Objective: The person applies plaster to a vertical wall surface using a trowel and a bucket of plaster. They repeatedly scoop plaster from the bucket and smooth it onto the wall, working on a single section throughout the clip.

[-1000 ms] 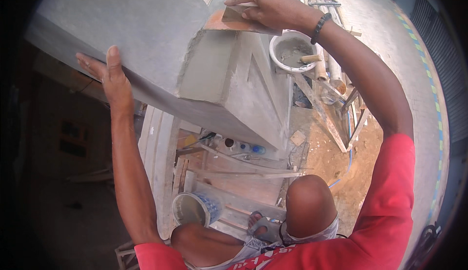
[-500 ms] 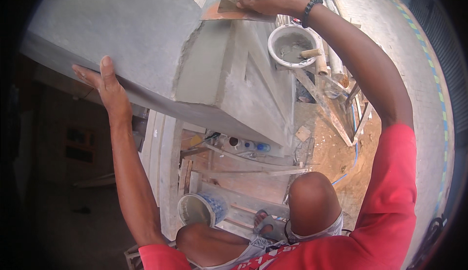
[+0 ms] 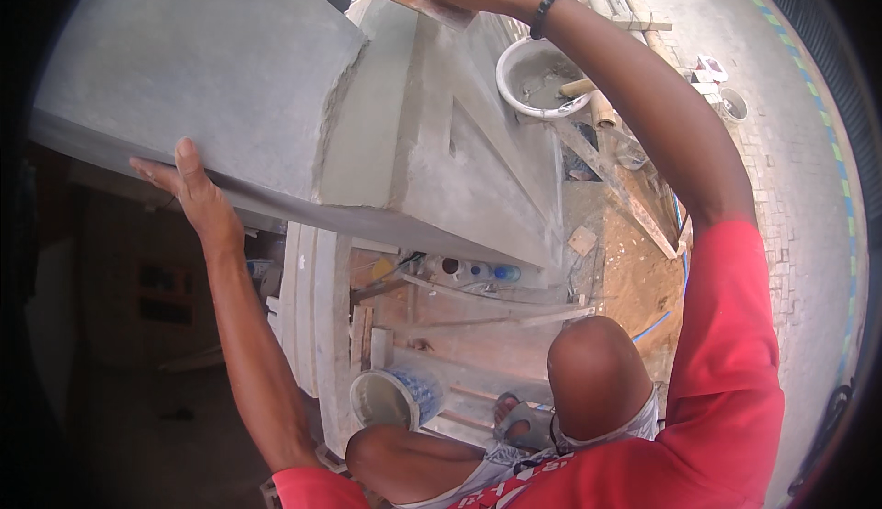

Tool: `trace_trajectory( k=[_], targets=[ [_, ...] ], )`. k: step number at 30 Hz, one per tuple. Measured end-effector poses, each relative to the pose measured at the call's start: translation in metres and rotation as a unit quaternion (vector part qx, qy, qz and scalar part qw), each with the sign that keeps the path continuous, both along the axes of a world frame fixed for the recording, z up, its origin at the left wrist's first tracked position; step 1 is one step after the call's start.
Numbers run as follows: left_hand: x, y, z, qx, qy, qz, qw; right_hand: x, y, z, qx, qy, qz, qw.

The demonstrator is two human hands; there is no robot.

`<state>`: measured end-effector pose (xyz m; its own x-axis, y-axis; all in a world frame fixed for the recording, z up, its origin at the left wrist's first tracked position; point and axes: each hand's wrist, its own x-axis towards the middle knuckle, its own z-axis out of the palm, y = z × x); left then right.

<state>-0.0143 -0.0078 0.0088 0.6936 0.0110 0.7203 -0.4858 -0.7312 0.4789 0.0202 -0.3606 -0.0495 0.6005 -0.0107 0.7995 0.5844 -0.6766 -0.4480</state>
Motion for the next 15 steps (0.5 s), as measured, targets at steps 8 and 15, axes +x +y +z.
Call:
trace_trajectory(
  k=[8,15],
  targets=[
    [-0.002,-0.005,0.0,0.006,0.003,0.005,1.0,-0.067,0.065,-0.133,0.33,0.086,0.039,0.939],
    [-0.008,-0.008,0.002,-0.024,0.011,0.002,1.0,-0.078,0.087,-0.158,0.251,0.17,0.033,0.952]
  ],
)
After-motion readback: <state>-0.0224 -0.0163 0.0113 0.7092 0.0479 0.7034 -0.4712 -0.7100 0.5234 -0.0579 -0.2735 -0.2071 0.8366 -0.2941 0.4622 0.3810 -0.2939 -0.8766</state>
